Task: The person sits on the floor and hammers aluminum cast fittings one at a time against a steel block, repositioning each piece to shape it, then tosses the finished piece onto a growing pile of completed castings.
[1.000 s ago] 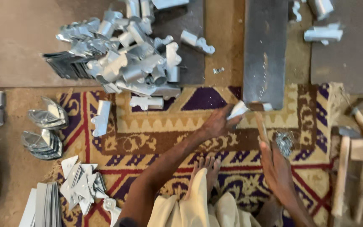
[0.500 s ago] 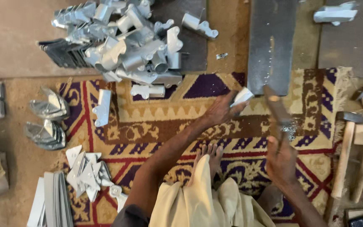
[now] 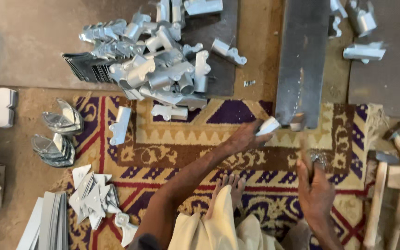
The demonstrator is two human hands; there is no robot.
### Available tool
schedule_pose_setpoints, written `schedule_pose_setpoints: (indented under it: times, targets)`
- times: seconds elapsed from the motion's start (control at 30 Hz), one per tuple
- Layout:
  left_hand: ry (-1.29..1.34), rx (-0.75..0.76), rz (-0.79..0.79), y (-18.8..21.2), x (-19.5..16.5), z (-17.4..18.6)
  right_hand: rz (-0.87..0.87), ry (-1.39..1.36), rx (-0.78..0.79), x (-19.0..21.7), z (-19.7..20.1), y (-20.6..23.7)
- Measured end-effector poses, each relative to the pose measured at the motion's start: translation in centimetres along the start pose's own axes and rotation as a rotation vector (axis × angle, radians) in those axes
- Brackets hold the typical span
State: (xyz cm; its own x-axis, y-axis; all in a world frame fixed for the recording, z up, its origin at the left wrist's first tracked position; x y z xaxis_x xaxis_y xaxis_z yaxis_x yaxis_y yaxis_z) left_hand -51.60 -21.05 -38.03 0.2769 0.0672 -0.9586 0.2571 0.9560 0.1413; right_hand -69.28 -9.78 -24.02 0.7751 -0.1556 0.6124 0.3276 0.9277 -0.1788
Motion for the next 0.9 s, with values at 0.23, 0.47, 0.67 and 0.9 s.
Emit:
schedule_pose_setpoints:
  times: [0.23, 0.47, 0.67, 0.9]
  targets:
    - [0.023, -0.069, -0.114, 0.0, -1.3, 0.6, -0.728, -0.600, 0.270, -3.9, -1.5, 3.0]
    - [-0.033, -0.026, -0.058, 0.0, -0.5, 0.1, 0.005, -0.973, -0.016, -4.4, 2.0, 0.7]
    - [-0.029, -0.078, -0.140, -0.3, -0.6, 0.7, -0.181, 0.014, 0.174, -9.7, -4.0, 0.7]
    - [0.004, -0.020, -0.078, -0.3, 0.1, -0.1, -0.050, -0.836, 0.035, -6.7, 1.1, 0.8]
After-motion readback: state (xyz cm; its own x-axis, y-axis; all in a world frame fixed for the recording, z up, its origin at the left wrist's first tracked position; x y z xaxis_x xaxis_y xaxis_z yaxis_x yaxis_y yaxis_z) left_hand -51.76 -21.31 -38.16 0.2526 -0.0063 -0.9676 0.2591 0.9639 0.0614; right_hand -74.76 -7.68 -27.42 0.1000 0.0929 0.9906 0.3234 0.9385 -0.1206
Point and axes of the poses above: each hand's wrist, its own y-axis away from the middle knuckle, its own z-axis out of the back of the hand, x = y × z, the point moved 9 cm from there along -y, towards the middle knuckle, and after that the axes turned 15 degrees about -x, right-handed, at the moved point
